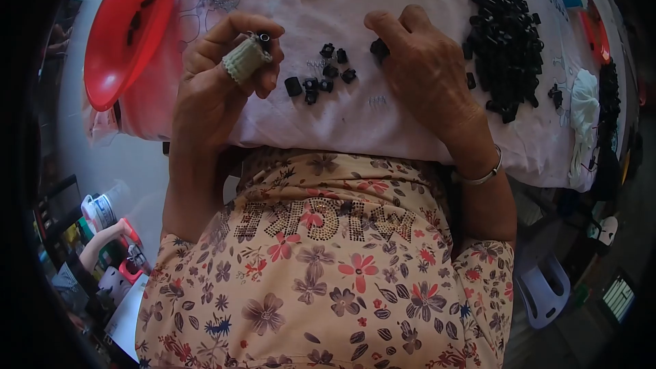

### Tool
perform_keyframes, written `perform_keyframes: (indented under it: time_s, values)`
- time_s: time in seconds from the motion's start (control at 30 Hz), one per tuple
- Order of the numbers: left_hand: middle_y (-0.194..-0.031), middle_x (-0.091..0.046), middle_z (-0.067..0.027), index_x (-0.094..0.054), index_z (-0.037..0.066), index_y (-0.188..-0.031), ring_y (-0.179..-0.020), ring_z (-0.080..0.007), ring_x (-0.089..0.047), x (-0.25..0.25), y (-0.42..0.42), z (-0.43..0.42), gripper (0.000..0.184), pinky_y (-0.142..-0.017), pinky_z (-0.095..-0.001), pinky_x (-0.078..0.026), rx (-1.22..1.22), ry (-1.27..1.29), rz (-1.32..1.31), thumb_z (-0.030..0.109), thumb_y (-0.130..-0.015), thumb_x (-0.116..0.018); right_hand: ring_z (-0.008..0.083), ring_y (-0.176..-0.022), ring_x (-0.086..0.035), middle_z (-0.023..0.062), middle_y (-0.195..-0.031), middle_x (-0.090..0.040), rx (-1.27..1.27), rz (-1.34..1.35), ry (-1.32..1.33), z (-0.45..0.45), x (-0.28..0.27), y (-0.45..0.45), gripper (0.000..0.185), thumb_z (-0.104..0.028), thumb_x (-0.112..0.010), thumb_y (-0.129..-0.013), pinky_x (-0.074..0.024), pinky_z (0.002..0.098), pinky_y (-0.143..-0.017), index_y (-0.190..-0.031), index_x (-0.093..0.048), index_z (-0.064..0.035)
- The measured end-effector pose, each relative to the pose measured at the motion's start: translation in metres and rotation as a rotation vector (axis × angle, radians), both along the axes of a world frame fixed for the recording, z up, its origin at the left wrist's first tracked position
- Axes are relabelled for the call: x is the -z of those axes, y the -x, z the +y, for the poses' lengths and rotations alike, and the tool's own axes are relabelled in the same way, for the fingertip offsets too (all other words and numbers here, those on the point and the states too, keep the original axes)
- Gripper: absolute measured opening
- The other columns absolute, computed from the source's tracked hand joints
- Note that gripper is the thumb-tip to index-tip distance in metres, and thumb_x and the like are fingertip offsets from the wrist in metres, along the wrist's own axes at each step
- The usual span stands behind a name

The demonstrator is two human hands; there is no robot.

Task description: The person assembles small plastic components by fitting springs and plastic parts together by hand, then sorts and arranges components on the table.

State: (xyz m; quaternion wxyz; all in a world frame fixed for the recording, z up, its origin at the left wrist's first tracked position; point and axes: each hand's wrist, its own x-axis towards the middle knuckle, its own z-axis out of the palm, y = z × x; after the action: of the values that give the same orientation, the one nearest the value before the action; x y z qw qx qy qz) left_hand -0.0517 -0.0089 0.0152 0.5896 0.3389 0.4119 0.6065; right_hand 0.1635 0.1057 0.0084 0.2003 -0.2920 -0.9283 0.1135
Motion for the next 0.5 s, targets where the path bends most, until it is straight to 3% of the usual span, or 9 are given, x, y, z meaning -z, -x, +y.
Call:
perform_keyframes:
  time_s: [0.13,0.2,0.23,0.3,0.4,0.5]
  values:
    - [-0.085,-0.063,-0.0048,-0.061,0.001,-0.104,-0.066,-0.0074,-0.060,-0.001,-0.004,0.001,0.019,-0.061,-0.0196,-0.046,0.019,0.021,-0.028,0.010,-0.087,-0.056,0.0237,-0.073,-0.061,0.0098,-0.086,-0.055,-0.038,-0.043,0.035,0.003,-0.003,-0.004,0.035,0.010,-0.051,-0.069,-0.0493,0.0337,-0.062,-0.100,-0.057,-0.0045]
    - [-0.085,-0.063,-0.0049,-0.061,0.001,-0.103,-0.066,-0.0077,-0.060,-0.001,-0.007,0.001,0.018,-0.061,-0.0202,-0.046,0.022,0.037,-0.008,0.008,-0.088,-0.055,0.0192,-0.070,-0.062,0.0082,-0.084,-0.057,-0.141,0.234,0.247,0.005,-0.003,-0.004,0.027,0.006,-0.054,-0.076,-0.0501,0.0287,-0.061,-0.101,-0.055,-0.0048]
    - [-0.084,-0.063,-0.0047,-0.061,0.001,-0.102,-0.066,-0.0078,-0.060,-0.001,-0.008,0.001,0.017,-0.061,-0.0208,-0.047,0.023,0.044,-0.003,0.007,-0.088,-0.055,0.0192,-0.070,-0.062,0.0082,-0.084,-0.057,-0.141,0.236,0.250,0.002,-0.005,-0.003,0.027,0.006,-0.054,-0.076,-0.0501,0.0287,-0.061,-0.101,-0.055,-0.0048]
    - [-0.083,-0.063,-0.0044,-0.061,0.001,-0.102,-0.066,-0.0079,-0.060,-0.002,-0.011,0.000,0.016,-0.061,-0.0215,-0.048,0.026,0.051,0.004,0.006,-0.088,-0.055,0.0110,-0.072,-0.061,0.0047,-0.085,-0.059,-0.101,0.486,0.788,-0.008,-0.014,-0.001,0.016,0.002,-0.055,-0.084,-0.0488,0.0214,-0.061,-0.100,-0.054,-0.0019]
    - [-0.081,-0.063,-0.0041,-0.062,0.000,-0.100,-0.066,-0.0081,-0.059,-0.003,-0.015,0.001,0.014,-0.062,-0.0221,-0.049,0.051,0.063,0.071,0.005,-0.088,-0.055,0.0055,-0.071,-0.058,0.0024,-0.087,-0.058,-0.161,0.565,1.028,-0.014,-0.017,0.000,0.010,-0.005,-0.055,-0.089,-0.0466,0.0173,-0.060,-0.099,-0.054,-0.0008]
    - [-0.079,-0.062,-0.0042,-0.061,0.000,-0.098,-0.065,-0.0081,-0.059,-0.002,-0.020,0.002,0.013,-0.061,-0.0223,-0.049,0.086,0.069,0.101,0.004,-0.088,-0.056,0.0043,-0.069,-0.058,0.0025,-0.083,-0.058,-0.201,0.629,1.101,-0.021,-0.018,0.006,0.011,-0.008,-0.056,-0.091,-0.0457,0.0162,-0.058,-0.100,-0.055,-0.0013]
